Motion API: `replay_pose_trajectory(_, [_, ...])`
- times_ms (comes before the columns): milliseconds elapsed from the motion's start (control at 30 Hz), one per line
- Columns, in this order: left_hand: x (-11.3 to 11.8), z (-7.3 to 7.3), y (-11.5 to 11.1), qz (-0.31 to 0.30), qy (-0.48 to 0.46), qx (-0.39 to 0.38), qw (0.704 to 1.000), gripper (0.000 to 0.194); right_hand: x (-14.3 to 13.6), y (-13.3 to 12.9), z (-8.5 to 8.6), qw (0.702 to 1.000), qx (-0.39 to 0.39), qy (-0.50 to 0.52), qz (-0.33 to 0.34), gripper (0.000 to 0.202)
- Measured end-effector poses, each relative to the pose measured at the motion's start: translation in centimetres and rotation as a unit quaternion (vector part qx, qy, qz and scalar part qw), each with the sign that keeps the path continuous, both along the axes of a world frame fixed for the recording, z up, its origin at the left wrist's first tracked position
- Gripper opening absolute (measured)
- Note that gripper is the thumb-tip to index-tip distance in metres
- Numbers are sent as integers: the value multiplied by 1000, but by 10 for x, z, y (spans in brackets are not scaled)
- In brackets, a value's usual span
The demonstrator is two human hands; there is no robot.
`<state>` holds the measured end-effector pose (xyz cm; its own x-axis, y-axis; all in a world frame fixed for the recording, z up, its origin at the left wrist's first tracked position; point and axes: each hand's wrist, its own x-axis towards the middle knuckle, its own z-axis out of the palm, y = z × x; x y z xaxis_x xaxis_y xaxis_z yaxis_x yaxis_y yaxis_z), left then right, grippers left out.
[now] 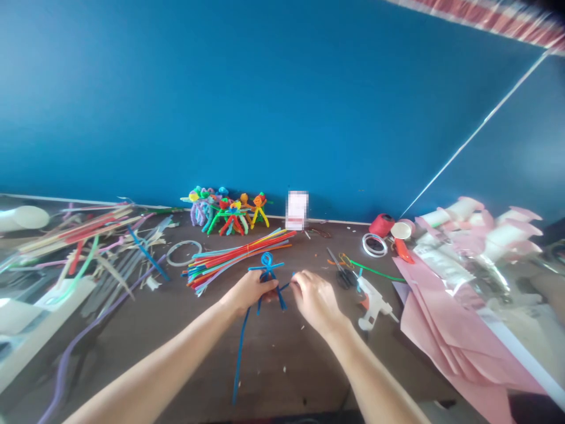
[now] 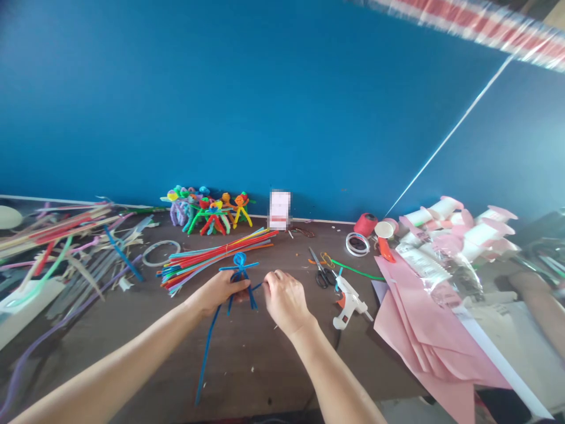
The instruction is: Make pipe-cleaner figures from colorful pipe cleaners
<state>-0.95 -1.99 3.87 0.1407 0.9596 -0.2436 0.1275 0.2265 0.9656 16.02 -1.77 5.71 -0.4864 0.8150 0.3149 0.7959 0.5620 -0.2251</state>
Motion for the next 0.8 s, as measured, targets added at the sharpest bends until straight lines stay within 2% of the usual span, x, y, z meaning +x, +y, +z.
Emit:
replay_pose_trajectory(67, [-1, -1, 1, -22, 100, 57, 993, 23, -3, 0, 3, 1000, 9, -17, -10, 9])
replay_pose_trajectory(167, [-1, -3, 2, -15, 197, 111, 974, 26, -9, -4, 6, 1000, 17, -10, -21, 8])
replay_pose_trajectory(267, [1, -6, 1, 17, 236, 142, 961, 24, -17, -9, 7, 999, 22, 8, -29, 10])
replay_pose_trajectory(400, [5, -8, 0, 63, 227, 151, 960, 24, -26, -18, 5, 999, 27, 35, -20, 16])
replay_pose_trajectory(500, [9, -9, 0, 128, 146, 132, 972, 23, -31, -27, -1, 999, 25, 34, 2, 19])
replay_pose_trajectory(600, [11, -10, 2, 173, -13, 82, 981, 22, -34, -36, -11, 999, 9, 25, 18, 19])
replay_pose_trajectory(700, [10, -11, 3, 201, -137, -7, 970, 23, -31, -38, -19, 999, -8, 43, 25, 26])
replay_pose_trajectory(800, [6, -10, 4, 205, -218, -79, 951, 20, -23, -34, -25, 998, -32, 60, 6, 26])
